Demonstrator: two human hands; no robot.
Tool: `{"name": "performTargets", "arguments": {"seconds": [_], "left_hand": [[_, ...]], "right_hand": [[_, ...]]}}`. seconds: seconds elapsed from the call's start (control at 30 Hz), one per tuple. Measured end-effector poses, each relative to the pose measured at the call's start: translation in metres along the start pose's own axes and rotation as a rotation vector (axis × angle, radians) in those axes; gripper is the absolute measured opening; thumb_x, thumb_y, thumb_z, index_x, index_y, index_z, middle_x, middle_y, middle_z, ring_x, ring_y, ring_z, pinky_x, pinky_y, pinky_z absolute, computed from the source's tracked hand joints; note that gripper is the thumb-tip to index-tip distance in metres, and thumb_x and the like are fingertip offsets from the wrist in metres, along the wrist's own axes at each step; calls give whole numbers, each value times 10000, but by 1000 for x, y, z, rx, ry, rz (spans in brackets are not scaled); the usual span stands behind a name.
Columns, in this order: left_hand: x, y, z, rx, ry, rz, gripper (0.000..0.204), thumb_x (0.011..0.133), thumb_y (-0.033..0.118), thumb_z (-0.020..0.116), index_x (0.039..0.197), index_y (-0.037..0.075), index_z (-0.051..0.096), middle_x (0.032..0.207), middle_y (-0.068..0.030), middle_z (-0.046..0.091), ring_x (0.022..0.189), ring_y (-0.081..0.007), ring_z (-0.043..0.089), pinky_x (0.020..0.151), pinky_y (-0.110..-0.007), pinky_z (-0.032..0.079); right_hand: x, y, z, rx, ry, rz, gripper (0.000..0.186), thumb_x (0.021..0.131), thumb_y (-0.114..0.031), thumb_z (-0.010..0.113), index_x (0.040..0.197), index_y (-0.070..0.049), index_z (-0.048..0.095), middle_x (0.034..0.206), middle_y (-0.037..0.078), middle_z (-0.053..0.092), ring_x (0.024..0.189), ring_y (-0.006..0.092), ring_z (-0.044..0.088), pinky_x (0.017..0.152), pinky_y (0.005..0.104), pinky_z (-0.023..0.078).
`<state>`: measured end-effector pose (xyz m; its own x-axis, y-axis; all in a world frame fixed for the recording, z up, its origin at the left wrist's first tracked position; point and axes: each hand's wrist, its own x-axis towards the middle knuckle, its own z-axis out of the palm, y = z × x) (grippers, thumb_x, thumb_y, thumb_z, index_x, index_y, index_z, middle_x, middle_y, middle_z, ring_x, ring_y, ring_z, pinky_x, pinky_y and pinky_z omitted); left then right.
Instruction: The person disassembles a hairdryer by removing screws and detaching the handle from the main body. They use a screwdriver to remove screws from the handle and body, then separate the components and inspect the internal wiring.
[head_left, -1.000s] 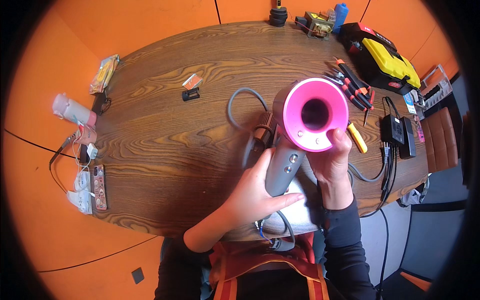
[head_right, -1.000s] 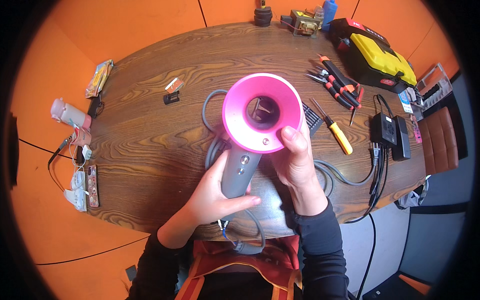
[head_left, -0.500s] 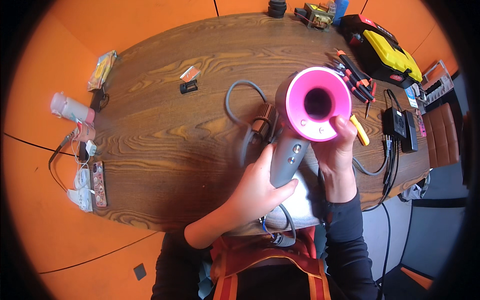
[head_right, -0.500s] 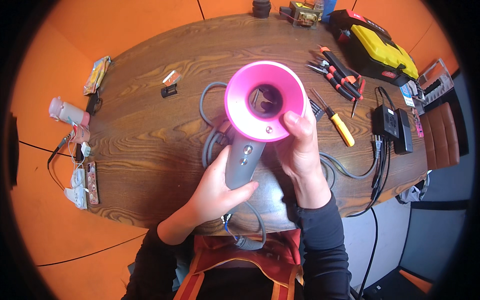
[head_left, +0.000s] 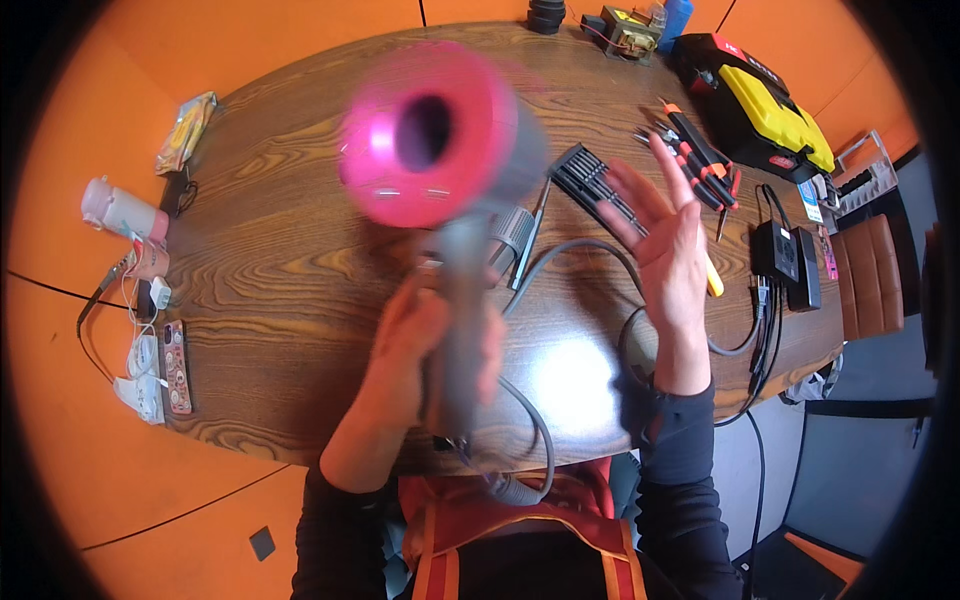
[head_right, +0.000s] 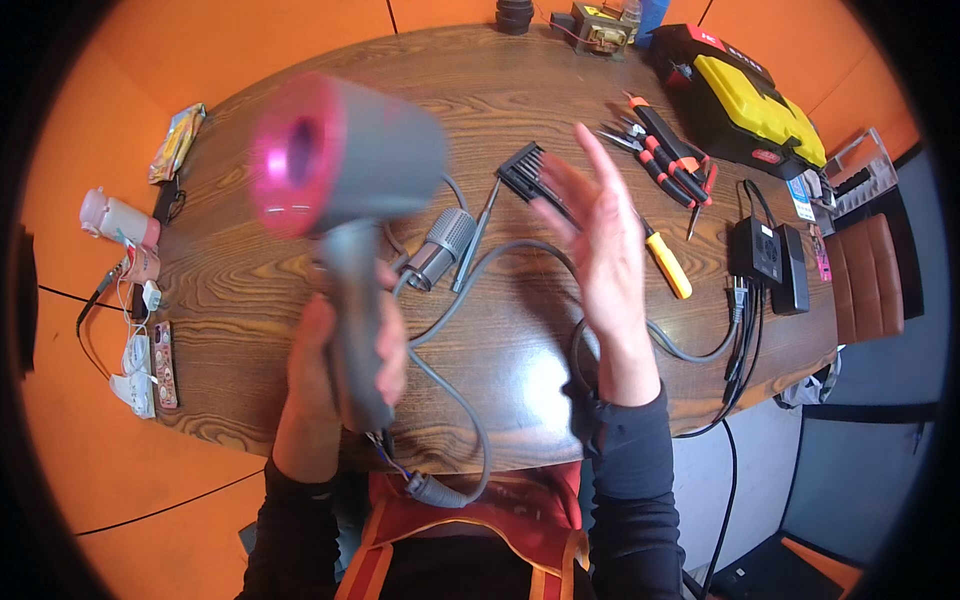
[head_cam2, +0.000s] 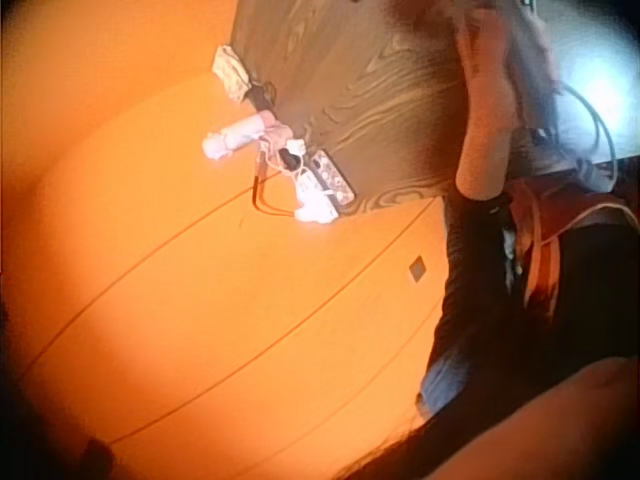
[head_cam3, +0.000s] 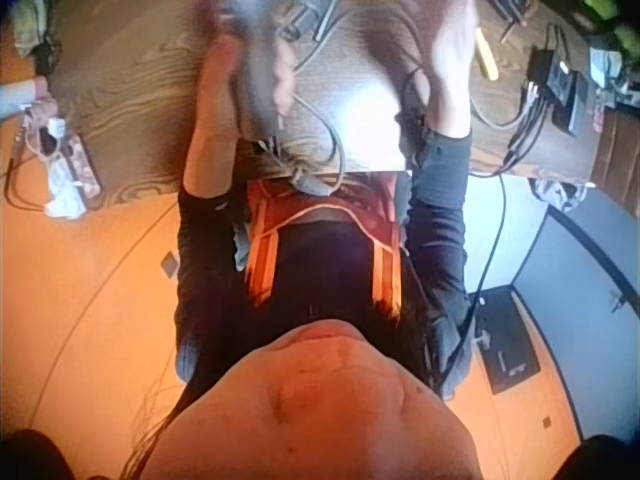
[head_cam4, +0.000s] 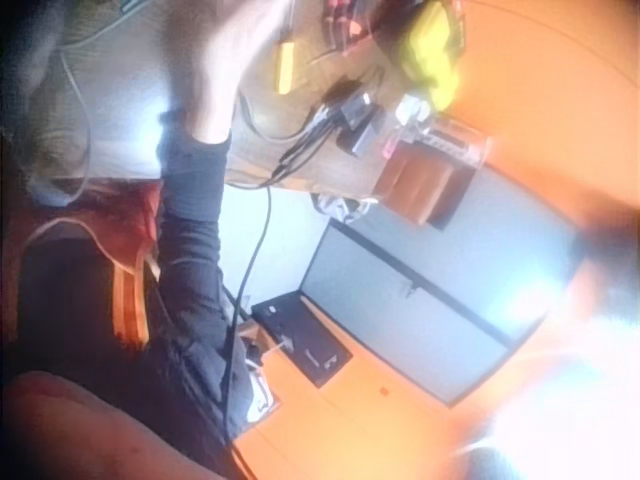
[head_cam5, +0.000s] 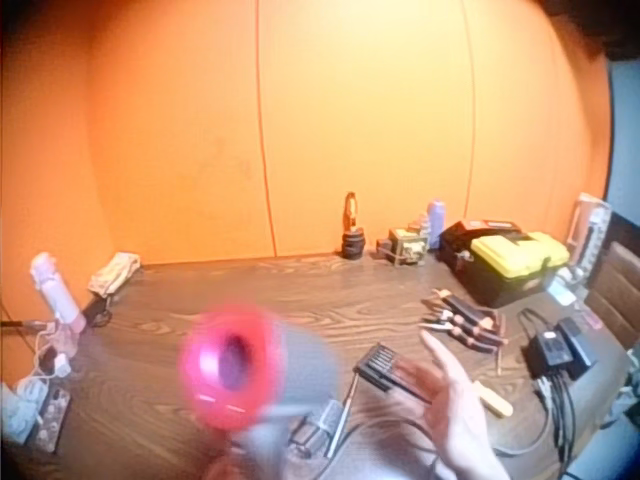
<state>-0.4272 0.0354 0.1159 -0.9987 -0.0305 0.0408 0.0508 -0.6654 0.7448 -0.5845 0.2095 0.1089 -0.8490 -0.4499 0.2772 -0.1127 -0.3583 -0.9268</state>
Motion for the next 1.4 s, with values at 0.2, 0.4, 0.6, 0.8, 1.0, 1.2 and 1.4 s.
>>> {"name": "performTargets", "arguments": {"seconds": [0.2,0.4,0.6,0.8,1.0,1.2,1.4], "left_hand": [[-6,15,-44,-195,108,276,588,916,584,317,1191,65,331,745,-75,432,496,-173,474,394,-302,430],[-14,0,-57,-89,398,282,562,909,604,314,1171,108,341,733,-53,421,521,-156,459,422,-297,426],[-20,-14,-59,7,449,369,577,899,596,367,1213,115,313,754,-57,434,530,-157,473,459,-302,453],[-16,-19,-60,83,491,367,592,890,606,375,1228,126,302,764,-49,446,518,-159,485,442,-298,450],[-11,-23,-71,85,620,331,576,892,603,374,1222,131,330,769,-30,457,509,-151,478,434,-282,439],[-7,-25,-77,101,679,300,547,902,592,364,1222,148,344,767,-23,473,519,-135,483,447,-279,442],[2,-26,-73,50,771,282,471,938,530,342,1171,124,390,748,-18,464,540,-114,473,426,-238,412]], "right_hand": [[13,3,-62,-512,323,-206,201,903,-32,540,1081,27,614,980,81,652,936,126,601,852,246,459],[10,-20,-118,-675,532,-142,185,896,-27,549,1054,27,627,947,46,654,855,95,602,765,217,465],[3,-12,-126,-1185,270,12,183,768,-50,670,949,-22,679,855,128,646,745,197,638,626,283,510],[13,-23,-140,-1191,326,41,182,777,7,637,956,1,668,829,108,627,709,142,597,616,242,475],[6,-45,-171,-1452,454,74,142,773,-6,578,878,12,672,808,182,639,769,321,637,690,352,495],[-8,-53,-182,-1459,527,75,156,787,-22,593,921,15,664,833,172,651,750,279,643,683,317,491],[12,-54,-177,-1379,570,19,124,802,-63,626,888,19,661,795,164,641,697,273,627,646,326,486]]}}
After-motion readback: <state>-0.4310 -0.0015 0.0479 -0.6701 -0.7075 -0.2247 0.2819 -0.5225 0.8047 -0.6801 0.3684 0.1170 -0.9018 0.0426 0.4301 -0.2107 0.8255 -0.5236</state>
